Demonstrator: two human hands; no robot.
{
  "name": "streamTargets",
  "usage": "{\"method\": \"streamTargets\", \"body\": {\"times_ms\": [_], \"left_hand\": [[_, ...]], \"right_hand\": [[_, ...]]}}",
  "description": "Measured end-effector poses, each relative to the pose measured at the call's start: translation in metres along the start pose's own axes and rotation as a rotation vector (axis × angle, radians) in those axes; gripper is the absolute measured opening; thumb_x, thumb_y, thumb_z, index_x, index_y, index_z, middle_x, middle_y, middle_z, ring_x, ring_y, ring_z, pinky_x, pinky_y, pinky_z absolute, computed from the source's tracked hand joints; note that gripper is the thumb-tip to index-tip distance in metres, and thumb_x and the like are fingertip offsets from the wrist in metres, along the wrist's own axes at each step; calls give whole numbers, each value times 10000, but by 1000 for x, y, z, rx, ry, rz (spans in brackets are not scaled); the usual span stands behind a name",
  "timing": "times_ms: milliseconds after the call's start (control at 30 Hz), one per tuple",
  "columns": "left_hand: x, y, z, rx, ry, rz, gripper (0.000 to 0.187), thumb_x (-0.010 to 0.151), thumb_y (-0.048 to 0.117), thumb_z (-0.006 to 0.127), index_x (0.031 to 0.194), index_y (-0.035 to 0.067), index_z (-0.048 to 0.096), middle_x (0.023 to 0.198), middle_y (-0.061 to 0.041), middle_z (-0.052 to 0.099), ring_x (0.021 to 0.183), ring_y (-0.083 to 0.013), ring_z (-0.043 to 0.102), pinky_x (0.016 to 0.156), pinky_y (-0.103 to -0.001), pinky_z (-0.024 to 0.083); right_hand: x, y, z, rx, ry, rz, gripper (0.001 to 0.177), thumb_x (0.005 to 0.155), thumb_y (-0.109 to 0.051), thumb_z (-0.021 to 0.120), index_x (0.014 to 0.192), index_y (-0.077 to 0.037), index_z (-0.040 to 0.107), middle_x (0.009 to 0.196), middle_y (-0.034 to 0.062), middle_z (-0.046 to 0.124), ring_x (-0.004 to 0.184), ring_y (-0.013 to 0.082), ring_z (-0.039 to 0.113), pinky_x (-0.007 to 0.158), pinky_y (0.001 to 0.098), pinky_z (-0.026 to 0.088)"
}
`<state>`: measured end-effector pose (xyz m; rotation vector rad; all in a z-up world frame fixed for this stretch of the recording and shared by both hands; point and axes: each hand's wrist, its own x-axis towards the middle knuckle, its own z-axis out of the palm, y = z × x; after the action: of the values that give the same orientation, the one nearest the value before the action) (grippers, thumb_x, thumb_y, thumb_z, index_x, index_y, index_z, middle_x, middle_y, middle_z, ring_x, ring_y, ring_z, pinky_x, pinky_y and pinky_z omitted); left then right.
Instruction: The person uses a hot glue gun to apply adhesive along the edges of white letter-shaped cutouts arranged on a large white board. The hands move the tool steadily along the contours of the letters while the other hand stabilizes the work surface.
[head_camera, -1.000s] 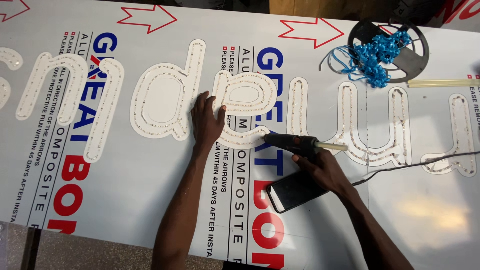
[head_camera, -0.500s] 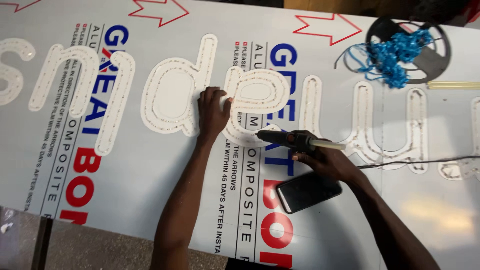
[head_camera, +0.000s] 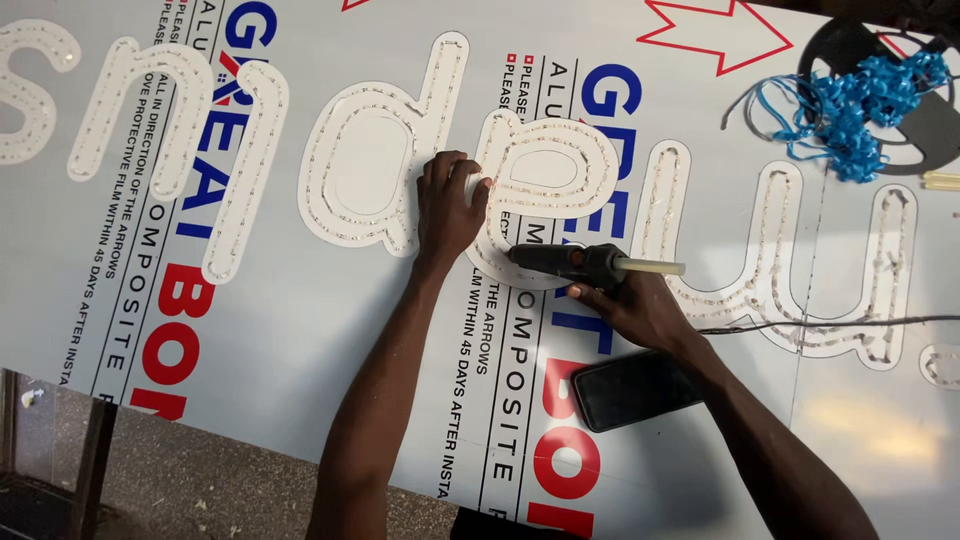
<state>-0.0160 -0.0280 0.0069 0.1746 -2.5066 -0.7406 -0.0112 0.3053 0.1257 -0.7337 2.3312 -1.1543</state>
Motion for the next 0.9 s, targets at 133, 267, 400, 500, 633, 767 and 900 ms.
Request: {"method": "streamTargets", "body": {"times_ms": [133, 267, 400, 500, 633, 767, 900], "left_hand": [[-1, 2, -3, 3, -1, -7, 171, 1115, 330, 709, 1185, 180, 667, 1301, -42, 581, 1300, -348, 634, 936, -534, 530], [2, 2, -2, -11, 0, -2, 171, 1120, 329, 701, 1183, 175, 662, 1301, -49, 576, 1292, -354, 628, 937, -540, 526], [1, 3, -3, -19, -3, -5, 170, 1130, 334, 678, 1189, 176, 655, 1290, -52, 571, 1282, -355, 629, 942, -544, 520], [0, 1, -2, -22, 1, -1, 175, 1129, 341, 686, 1176, 175, 664, 1294, -41, 572, 1279, -350, 632, 929, -539, 520], [-1, 0, -1, -17, 10, 10, 171, 1131, 340, 685, 1182, 180, 658, 1293, -38, 569, 1276, -345, 630, 926, -535, 520], [0, -1, 0, -11, 10, 9, 161, 1119, 325, 698, 1182, 181, 663, 1285, -43, 573, 1285, -352, 632, 939, -545, 526], [0, 0, -1, -14, -3, 4, 160, 1106, 311, 716, 1177, 175, 669, 1290, -38, 578, 1289, -355, 636, 939, -548, 529]], "right_hand": [[-3, 0, 5, -23, 2, 29, 417, 1011, -349, 844, 1372, -143, 818, 1136, 229, 862, 1095, 500, 799, 976, 587, 602], [-2, 1, 9, -19, 11, 44, 454, 1009, -380, 843, 1379, -120, 801, 1132, 250, 858, 1083, 523, 794, 954, 614, 594], [-4, 2, 13, -27, 20, 62, 446, 1033, -391, 816, 1364, -95, 786, 1121, 265, 849, 1062, 546, 784, 939, 618, 591], [-2, -3, 12, -38, 25, 60, 479, 1017, -426, 828, 1362, -95, 794, 1107, 249, 859, 1043, 530, 797, 936, 610, 596], [-3, -9, 15, -41, 49, 61, 461, 1038, -423, 808, 1376, -110, 799, 1096, 245, 858, 1028, 503, 802, 924, 603, 593], [-2, -10, 17, -40, 50, 101, 498, 1048, -447, 799, 1397, -92, 769, 1080, 255, 849, 1022, 508, 795, 922, 611, 585], [-5, -28, 12, -49, -25, 145, 502, 1026, -420, 783, 1449, -149, 779, 1063, 275, 852, 1035, 558, 779, 926, 647, 579]]}}
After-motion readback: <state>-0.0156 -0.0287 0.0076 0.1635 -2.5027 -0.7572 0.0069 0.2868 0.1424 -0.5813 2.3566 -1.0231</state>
